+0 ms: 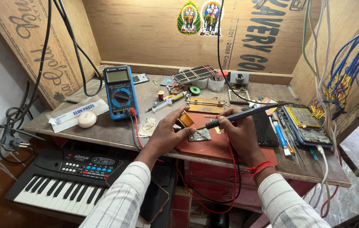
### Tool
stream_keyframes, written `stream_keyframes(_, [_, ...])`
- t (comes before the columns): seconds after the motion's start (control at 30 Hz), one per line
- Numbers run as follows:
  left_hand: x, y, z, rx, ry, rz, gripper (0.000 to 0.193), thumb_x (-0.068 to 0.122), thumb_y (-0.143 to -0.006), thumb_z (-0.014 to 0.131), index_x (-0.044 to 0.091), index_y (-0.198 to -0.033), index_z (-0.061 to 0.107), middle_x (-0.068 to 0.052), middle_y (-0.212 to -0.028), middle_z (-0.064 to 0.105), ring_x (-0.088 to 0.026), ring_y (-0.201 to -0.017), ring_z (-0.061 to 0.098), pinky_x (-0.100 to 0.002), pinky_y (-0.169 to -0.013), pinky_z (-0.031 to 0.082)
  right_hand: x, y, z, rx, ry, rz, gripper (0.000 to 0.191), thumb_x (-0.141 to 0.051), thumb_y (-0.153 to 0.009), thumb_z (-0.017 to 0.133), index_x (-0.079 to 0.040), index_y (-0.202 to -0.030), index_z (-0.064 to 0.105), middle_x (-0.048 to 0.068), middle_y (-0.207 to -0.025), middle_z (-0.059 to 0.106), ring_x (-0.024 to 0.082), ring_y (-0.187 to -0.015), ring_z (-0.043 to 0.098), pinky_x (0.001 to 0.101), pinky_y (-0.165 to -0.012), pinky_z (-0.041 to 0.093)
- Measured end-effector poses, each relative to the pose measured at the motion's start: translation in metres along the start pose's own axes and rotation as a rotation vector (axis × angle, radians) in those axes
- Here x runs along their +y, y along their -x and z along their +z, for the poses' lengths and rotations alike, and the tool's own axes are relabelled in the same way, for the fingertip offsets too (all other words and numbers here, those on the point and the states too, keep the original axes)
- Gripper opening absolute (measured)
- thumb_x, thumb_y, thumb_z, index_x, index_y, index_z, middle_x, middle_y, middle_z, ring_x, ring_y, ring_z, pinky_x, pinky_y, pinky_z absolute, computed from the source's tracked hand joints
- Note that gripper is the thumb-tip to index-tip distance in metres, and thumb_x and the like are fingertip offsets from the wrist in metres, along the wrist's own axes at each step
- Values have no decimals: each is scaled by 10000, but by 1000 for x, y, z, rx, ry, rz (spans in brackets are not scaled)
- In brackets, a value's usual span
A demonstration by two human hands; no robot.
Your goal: The person holds a small circuit board on the workbench with one hand and uses a soldering iron with the other to solder components on the board, repositioning the board and continuing to solder along its surface. A multimeter, flux paste, and other electronics parts sit on the bench around the work area.
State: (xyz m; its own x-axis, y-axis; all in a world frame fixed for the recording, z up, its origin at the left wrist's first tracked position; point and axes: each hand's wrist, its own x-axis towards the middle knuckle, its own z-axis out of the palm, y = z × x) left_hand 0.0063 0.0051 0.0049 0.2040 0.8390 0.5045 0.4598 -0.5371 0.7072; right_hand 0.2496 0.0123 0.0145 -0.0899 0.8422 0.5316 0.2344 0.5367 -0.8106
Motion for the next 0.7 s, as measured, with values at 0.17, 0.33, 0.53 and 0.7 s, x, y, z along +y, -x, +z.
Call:
stream_keyframes(0.17, [1, 0, 0, -20, -25, -60, 798, 446, -797, 802, 184, -1489, 504, -113, -1291, 696, -229, -1064, 707, -373, -859, 569, 1, 0, 0, -3, -23, 9, 112, -124, -939, 666, -12, -947, 678, 15, -724, 667, 51, -654, 584, 229, -579, 456])
stream_keyframes(0.33, [1, 0, 0, -3, -32, -8, 792, 451, -813, 807, 168, -1490, 509, -125, -1289, 700, -232, -1061, 705, -376, -888, 559, 1, 0, 1, -5, -41, 9, 109, -116, -943, 662, -9, -951, 681, 17, -733, 667, 54, -670, 588, 226, -597, 460])
stream_keyframes(0.53, [-1, -1, 2, -6, -19, -27, 791, 462, -803, 804, 170, -1480, 520, -116, -1289, 698, -222, -1008, 715, -371, -870, 571, 0, 0, 0, -6, -45, -7, 101, -110, -939, 655, -11, -952, 672, 14, -738, 670, 54, -680, 605, 224, -607, 477])
stream_keyframes(0.7, [0, -1, 2, -12, -21, -28, 806, 464, -798, 804, 172, -1488, 508, -111, -1271, 704, -215, -980, 716, -371, -862, 569, 0, 1, 0, -14, -31, 10, 102, -117, -939, 664, -15, -945, 677, 13, -724, 658, 52, -657, 572, 231, -585, 447])
